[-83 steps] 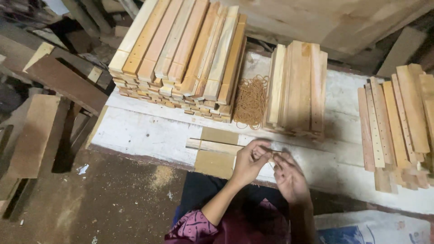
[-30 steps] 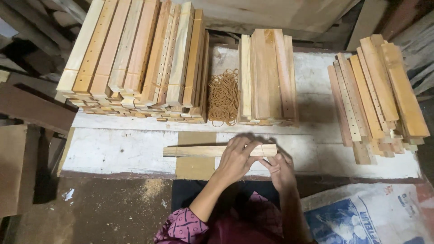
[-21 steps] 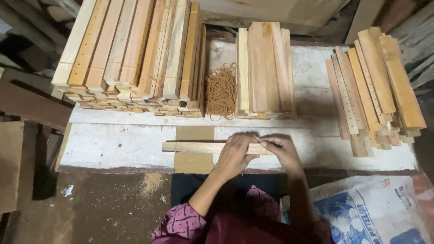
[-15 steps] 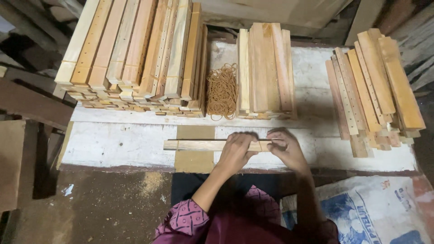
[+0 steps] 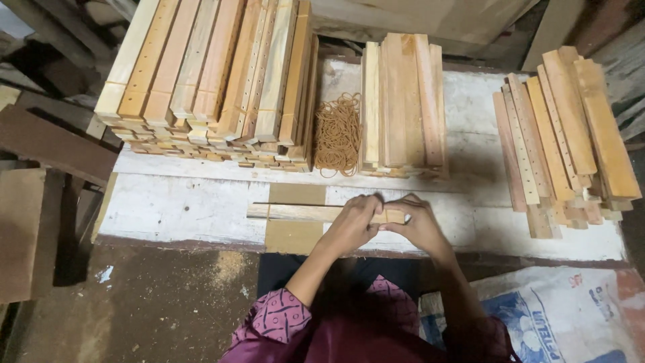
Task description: Organizing and bundling wooden slats on a workbench
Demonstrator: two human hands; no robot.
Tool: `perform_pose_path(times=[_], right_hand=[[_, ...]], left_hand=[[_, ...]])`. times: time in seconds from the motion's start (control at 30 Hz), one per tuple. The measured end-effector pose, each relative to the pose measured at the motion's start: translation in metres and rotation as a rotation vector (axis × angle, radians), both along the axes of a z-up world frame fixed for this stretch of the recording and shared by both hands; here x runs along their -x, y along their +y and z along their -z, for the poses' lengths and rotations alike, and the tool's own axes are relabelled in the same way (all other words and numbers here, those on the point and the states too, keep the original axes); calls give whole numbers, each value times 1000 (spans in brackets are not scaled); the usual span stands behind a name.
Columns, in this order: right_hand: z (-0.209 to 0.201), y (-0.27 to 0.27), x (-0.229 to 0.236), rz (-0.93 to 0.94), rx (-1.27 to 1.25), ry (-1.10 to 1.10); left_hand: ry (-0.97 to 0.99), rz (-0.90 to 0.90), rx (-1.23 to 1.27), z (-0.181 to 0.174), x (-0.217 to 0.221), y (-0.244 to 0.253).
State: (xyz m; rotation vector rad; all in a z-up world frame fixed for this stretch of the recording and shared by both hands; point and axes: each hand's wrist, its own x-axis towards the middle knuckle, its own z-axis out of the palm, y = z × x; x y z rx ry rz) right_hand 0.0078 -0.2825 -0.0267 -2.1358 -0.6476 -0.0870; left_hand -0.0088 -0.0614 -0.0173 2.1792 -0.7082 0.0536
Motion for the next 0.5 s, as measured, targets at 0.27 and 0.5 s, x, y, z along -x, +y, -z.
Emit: perform_pose_path(times=[0.27,0.5], right_hand=[[10,1,-1,92,176,82],[-17,48,-11,-57,473,192]], left_hand=[[-127,-117,109,-1,17,-7],[467,-692,1034,5,81,-29]])
